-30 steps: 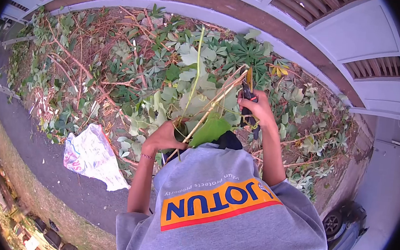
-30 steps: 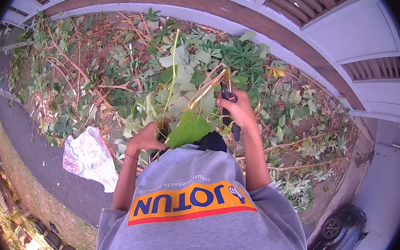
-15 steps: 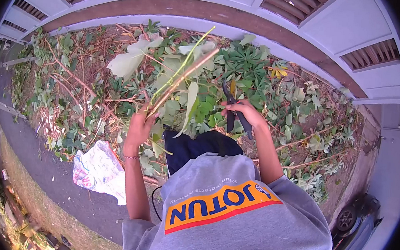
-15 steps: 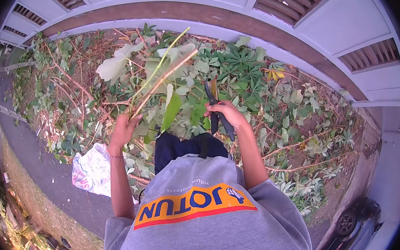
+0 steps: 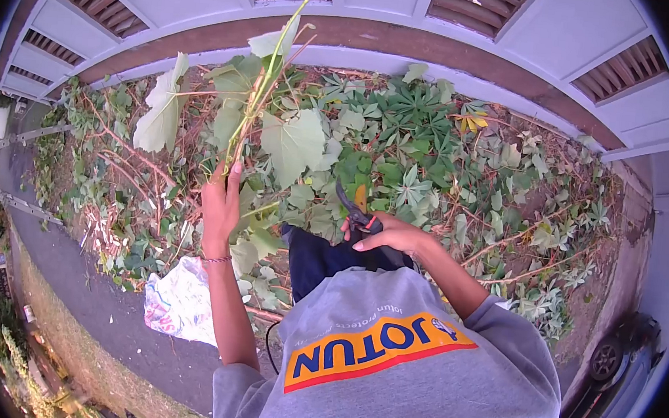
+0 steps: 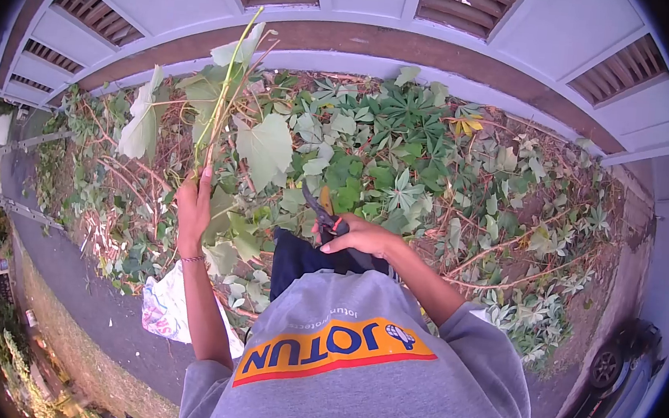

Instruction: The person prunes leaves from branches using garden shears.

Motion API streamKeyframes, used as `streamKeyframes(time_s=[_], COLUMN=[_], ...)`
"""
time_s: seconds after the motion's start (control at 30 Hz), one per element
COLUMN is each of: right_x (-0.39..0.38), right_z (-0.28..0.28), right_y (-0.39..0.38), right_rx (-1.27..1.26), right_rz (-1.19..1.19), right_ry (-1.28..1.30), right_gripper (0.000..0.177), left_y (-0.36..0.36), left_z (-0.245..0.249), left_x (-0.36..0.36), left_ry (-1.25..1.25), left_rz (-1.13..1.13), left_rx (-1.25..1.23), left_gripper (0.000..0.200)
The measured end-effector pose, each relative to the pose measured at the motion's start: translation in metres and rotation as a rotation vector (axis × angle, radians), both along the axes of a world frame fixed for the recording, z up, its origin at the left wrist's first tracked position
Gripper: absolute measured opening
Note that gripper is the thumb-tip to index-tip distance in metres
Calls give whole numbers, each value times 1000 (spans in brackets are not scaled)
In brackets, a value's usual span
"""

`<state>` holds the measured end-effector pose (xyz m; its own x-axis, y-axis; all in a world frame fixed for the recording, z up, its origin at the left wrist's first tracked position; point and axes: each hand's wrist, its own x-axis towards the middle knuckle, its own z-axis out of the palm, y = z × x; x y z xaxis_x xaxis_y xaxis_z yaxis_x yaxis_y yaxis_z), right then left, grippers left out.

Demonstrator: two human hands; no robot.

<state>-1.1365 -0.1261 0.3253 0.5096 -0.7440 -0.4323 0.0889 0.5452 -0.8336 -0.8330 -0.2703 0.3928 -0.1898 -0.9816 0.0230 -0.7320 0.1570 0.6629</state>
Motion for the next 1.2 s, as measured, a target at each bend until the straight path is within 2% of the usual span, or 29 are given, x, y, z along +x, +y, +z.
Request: streamKeyframes(time_s=[0.07, 0.13, 0.17, 0.23, 0.4, 0.57, 0.8, 1.0, 1.07, 1.2], right_x=[22, 33, 38, 41, 39, 26, 17, 11, 9, 16], right_z=[27, 49, 61, 75, 66, 64, 71, 55, 41, 28], right_y=[-14, -33, -43, -63, -101, -127, -121, -120, -120, -115], right_rx=[-61, -244, -247, -310, -330, -370, -381, -356, -313, -330], right_rz=[-38, 34, 30, 101, 21, -65, -123, -133, -188, -310], right_ry=[43, 300, 295, 617, 653, 657, 623, 754, 613, 671], right_gripper=[43, 46, 46, 46, 50, 55, 56, 55, 53, 52], left_y=[-1, 4, 4, 7, 14, 23, 19, 18, 12, -7], left_z=[-7, 8, 11, 16, 25, 26, 37, 45, 41, 48], left_x=[-4, -15, -18, -26, -43, -51, -56, -61, -58, -69], left_ry=[-20, 9, 3, 35, 65, 13, -28, -116, -182, -259], left_rz=[19, 16, 25, 28, -44, -128, -235, -357, -377, -466], left_rx=[-136, -115, -107, -119, -134, -24, 44, 57, 56, 52], left_gripper=[45, 44, 43, 42, 40, 36, 35, 35, 35, 43])
